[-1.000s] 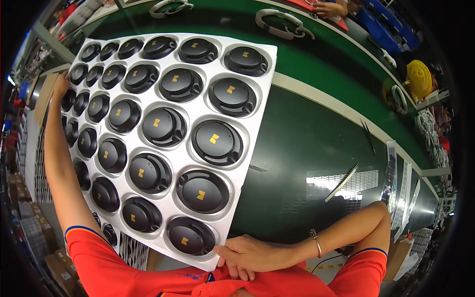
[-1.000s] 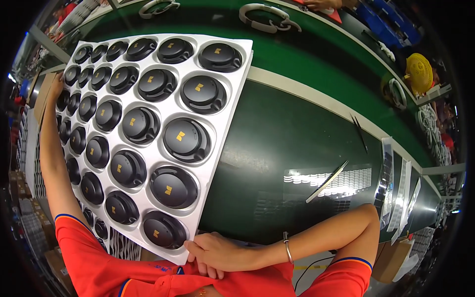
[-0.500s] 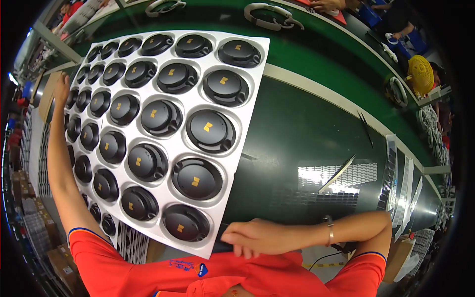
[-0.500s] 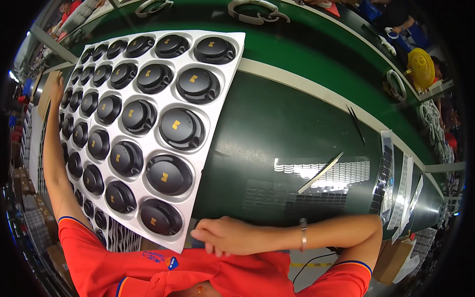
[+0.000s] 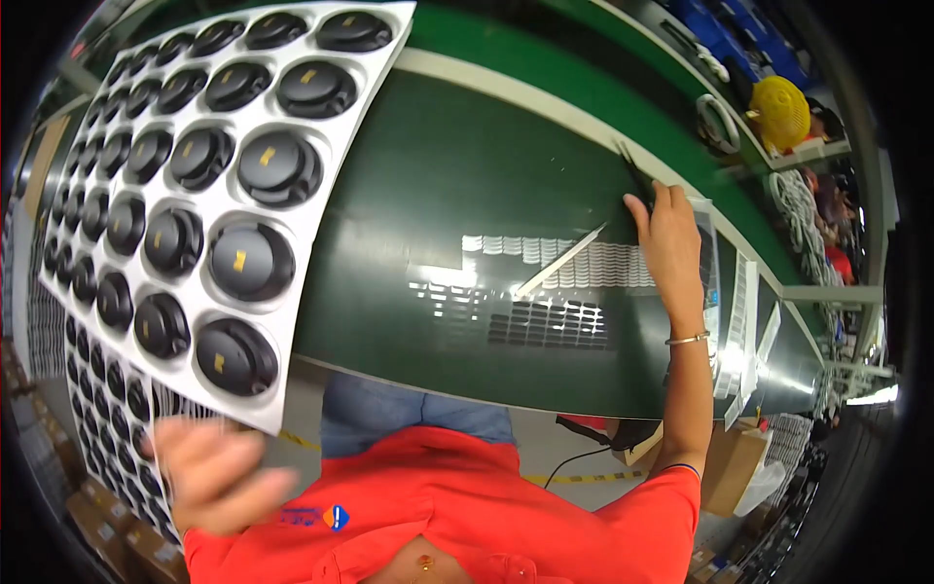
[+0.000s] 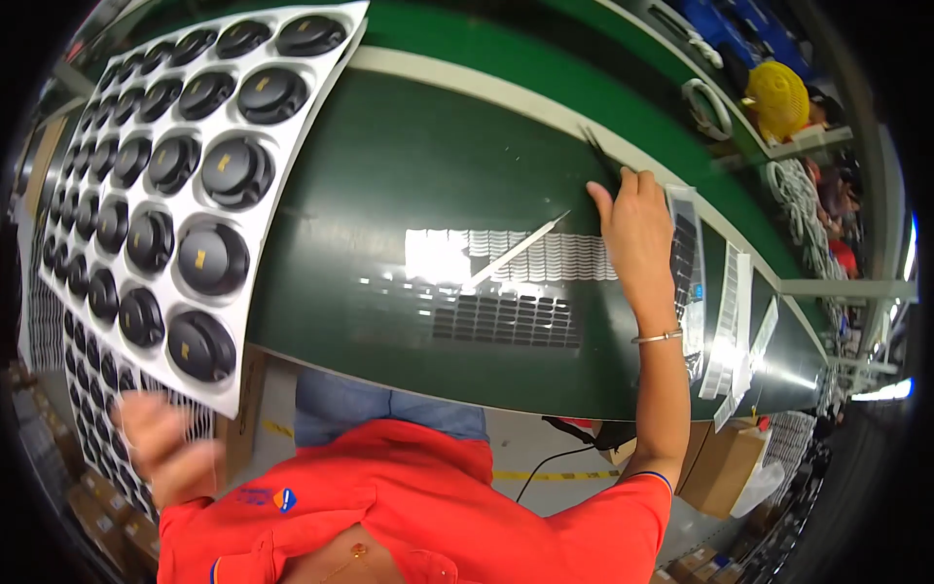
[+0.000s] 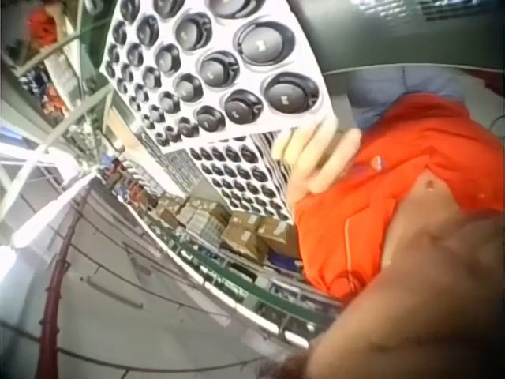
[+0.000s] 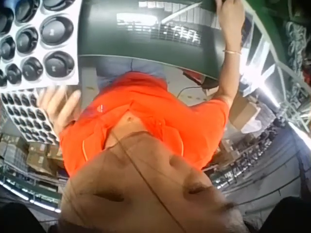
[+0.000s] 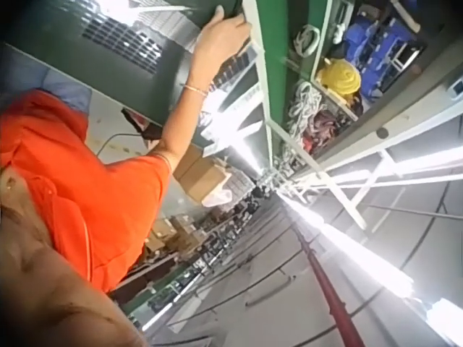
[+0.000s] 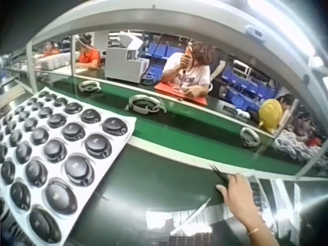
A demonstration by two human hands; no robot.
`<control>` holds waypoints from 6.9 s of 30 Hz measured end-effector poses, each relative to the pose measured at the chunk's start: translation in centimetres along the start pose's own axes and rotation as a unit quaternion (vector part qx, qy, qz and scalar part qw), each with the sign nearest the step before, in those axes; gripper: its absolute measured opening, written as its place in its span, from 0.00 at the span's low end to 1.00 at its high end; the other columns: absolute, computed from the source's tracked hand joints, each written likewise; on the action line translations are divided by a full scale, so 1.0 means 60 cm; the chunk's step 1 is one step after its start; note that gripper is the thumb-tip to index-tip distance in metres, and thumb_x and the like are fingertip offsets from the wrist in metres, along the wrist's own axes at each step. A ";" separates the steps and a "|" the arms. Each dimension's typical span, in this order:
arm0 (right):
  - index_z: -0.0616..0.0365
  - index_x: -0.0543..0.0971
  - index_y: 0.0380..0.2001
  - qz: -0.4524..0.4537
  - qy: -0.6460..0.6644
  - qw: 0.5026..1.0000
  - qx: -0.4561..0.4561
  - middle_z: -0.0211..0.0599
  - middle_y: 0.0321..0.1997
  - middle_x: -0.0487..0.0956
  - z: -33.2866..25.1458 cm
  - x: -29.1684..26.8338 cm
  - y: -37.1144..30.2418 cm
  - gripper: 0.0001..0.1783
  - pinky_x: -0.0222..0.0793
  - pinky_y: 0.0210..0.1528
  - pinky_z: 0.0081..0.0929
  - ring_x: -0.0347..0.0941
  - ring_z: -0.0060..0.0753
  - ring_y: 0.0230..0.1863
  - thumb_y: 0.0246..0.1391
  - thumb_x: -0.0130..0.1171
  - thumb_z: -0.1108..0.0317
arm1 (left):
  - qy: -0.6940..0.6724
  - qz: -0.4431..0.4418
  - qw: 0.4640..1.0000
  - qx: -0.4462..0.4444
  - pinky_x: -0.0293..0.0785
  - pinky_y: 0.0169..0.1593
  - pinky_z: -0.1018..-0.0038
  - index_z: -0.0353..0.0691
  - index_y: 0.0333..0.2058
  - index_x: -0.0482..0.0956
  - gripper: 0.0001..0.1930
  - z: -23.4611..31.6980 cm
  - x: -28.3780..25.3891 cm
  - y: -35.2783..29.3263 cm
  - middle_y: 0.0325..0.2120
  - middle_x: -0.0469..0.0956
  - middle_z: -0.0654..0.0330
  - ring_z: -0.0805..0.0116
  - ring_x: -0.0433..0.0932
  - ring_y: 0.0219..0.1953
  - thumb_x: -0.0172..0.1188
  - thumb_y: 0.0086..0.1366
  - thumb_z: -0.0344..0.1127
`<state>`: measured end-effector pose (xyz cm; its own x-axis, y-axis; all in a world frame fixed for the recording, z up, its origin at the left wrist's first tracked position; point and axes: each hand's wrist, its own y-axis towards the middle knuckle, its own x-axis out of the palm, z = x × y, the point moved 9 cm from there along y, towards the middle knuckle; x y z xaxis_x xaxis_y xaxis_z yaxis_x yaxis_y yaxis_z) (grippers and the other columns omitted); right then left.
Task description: Assembling internal components of headphones using tweezers on a production line.
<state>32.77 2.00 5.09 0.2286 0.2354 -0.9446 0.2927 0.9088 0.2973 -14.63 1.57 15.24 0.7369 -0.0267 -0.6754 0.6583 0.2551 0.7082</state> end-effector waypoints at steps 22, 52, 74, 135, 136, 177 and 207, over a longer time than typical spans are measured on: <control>0.65 0.74 0.40 -0.041 0.054 0.951 -0.303 0.44 0.41 0.74 -0.163 -0.087 -0.075 0.17 0.71 0.41 0.31 0.72 0.40 0.39 0.43 0.57 0.80 | -0.088 -0.218 0.969 -0.073 0.72 0.54 0.66 0.31 0.50 0.76 0.25 0.054 0.347 0.037 0.55 0.74 0.51 0.56 0.73 0.58 0.66 0.55 0.35; 0.64 0.68 0.40 -0.162 0.838 0.502 0.142 0.51 0.34 0.80 -0.209 -0.015 -0.098 0.11 0.81 0.28 0.30 0.82 0.39 0.29 0.67 0.50 0.65 | -0.289 -0.074 0.910 -0.287 0.73 0.43 0.69 0.32 0.48 0.76 0.18 -0.052 0.332 0.103 0.33 0.81 0.55 0.60 0.78 0.35 0.64 0.58 0.24; 0.72 0.77 0.40 -0.194 0.755 0.612 0.133 0.47 0.41 0.80 -0.202 -0.006 -0.069 0.07 0.79 0.41 0.24 0.81 0.32 0.40 0.60 0.56 0.78 | -0.123 -0.104 0.977 -0.141 0.74 0.52 0.65 0.35 0.37 0.77 0.12 -0.032 0.338 0.084 0.44 0.80 0.51 0.56 0.80 0.48 0.64 0.52 0.25; 0.64 0.72 0.39 0.034 0.704 0.691 0.162 0.40 0.36 0.75 -0.072 -0.092 -0.076 0.14 0.64 0.24 0.11 0.68 0.16 0.25 0.69 0.48 0.61 | 0.049 -0.309 0.911 -0.268 0.62 0.57 0.60 0.38 0.53 0.73 0.33 -0.117 0.025 0.013 0.54 0.74 0.54 0.52 0.70 0.59 0.72 0.45 0.32; 0.63 0.73 0.42 0.005 0.723 0.675 0.148 0.38 0.37 0.76 -0.076 -0.078 -0.075 0.14 0.63 0.26 0.11 0.68 0.15 0.27 0.68 0.49 0.61 | 0.039 -0.335 0.903 -0.267 0.62 0.58 0.60 0.38 0.53 0.73 0.34 -0.124 0.027 0.000 0.55 0.74 0.55 0.53 0.70 0.59 0.73 0.44 0.33; 0.64 0.71 0.38 -0.020 0.756 0.642 0.128 0.50 0.35 0.81 -0.106 -0.089 -0.059 0.12 0.70 0.23 0.15 0.74 0.21 0.24 0.67 0.51 0.63 | 0.029 -0.261 0.946 -0.191 0.56 0.67 0.59 0.40 0.62 0.65 0.36 -0.033 0.240 0.067 0.65 0.60 0.46 0.47 0.59 0.67 0.60 0.52 0.22; 0.64 0.67 0.36 -0.104 0.700 0.698 0.110 0.53 0.29 0.79 -0.200 -0.077 -0.100 0.09 0.73 0.20 0.19 0.74 0.28 0.19 0.65 0.51 0.68 | -0.267 -0.001 0.897 -0.352 0.73 0.57 0.68 0.33 0.62 0.59 0.47 -0.073 0.348 0.068 0.55 0.68 0.48 0.58 0.74 0.54 0.76 0.43 0.24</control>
<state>18.81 -0.41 5.97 -0.9263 0.3516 -0.1357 0.3546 0.9350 0.0017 2.77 6.31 3.15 0.8283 -0.4393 -0.3477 0.5379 0.7972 0.2742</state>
